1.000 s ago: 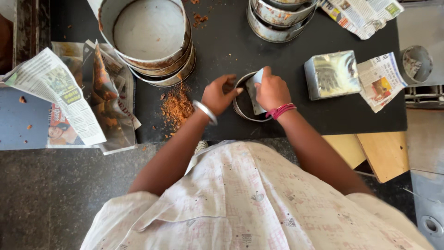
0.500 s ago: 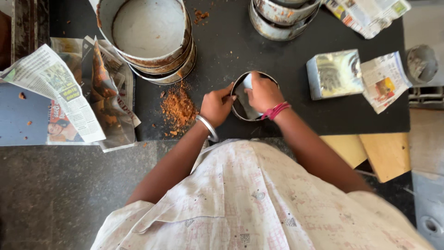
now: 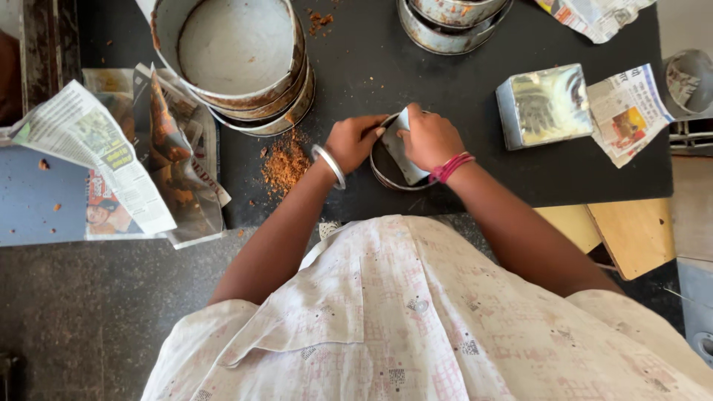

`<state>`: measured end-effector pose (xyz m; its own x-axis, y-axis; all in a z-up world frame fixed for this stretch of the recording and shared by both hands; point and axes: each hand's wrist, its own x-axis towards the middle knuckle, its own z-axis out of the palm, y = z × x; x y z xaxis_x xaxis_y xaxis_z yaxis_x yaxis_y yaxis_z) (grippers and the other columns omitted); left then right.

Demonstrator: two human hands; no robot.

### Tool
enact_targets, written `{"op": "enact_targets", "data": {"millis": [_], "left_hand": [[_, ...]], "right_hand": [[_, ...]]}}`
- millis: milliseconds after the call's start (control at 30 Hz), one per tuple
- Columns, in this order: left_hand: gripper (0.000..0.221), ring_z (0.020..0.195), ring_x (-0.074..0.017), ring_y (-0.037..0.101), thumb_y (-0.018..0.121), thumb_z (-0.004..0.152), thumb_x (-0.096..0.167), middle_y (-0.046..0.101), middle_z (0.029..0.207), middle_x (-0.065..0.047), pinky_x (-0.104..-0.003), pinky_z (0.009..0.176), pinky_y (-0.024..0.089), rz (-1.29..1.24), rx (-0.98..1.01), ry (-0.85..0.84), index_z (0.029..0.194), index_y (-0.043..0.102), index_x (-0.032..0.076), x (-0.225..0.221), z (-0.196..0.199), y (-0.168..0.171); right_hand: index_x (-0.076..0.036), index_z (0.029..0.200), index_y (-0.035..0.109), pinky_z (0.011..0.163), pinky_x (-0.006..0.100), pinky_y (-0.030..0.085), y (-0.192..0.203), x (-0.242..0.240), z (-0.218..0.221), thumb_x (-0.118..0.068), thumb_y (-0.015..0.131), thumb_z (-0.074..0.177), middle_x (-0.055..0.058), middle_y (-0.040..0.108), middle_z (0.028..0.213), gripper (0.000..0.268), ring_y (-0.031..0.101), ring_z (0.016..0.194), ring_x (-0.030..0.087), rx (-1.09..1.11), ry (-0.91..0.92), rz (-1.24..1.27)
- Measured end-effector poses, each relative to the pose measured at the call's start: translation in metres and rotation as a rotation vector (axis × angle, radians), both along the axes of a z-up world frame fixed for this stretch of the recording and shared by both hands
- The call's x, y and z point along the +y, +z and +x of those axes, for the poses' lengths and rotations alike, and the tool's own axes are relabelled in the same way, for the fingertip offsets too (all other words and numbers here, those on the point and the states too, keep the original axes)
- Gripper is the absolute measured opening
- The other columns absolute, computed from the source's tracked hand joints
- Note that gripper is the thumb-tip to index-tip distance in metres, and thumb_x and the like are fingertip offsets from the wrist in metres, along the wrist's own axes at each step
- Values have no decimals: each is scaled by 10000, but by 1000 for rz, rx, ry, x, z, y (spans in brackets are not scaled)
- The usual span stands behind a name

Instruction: The person greases the inside of various circular and square cake tins by hand with a cloth, then lines a circular tin with a piece of newspaper.

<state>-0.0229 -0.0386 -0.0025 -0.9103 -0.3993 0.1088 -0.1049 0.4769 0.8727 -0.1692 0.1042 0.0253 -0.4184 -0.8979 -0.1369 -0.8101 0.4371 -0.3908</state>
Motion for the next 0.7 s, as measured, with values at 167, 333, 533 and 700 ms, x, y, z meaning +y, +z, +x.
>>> {"op": "enact_targets", "data": {"millis": [167, 333, 533, 700], "left_hand": [[365, 946, -369, 740, 707, 889, 161, 757, 1020, -216, -418, 855, 573, -69, -246, 216, 1248, 761, 137, 20, 11, -3], [414, 1031, -323, 767, 732, 919, 255, 762, 1133, -189, -386, 873, 589, 238, 15, 29, 1272, 689, 43, -3, 5, -10], [345, 829, -377, 722, 781, 848, 354, 733, 913, -191, -445, 744, 565, -128, -245, 223, 902, 719, 19, 12, 24, 12], [367, 772, -412, 668, 750, 940, 328, 680, 834, -202, -500, 702, 527, -191, -175, 247, 776, 645, 16, 19, 21, -1]], "right_hand": [[73, 1112, 546, 716, 560, 543, -4, -6, -1, -213, 727, 849, 296, 688, 821, 428, 690, 786, 475, 51, 103, -124], [-2, 1071, 576, 668, 579, 527, 1, 3, 4, -279, 724, 957, 266, 699, 826, 334, 675, 777, 491, 2, 21, -43], [23, 1167, 587, 715, 457, 558, 39, 52, -14, -180, 729, 1006, 229, 715, 896, 295, 719, 826, 402, -110, -264, -519], [2, 1258, 534, 831, 393, 566, 34, 71, 8, -126, 621, 1133, 177, 676, 1009, 199, 690, 894, 296, -131, -339, -996]]}}
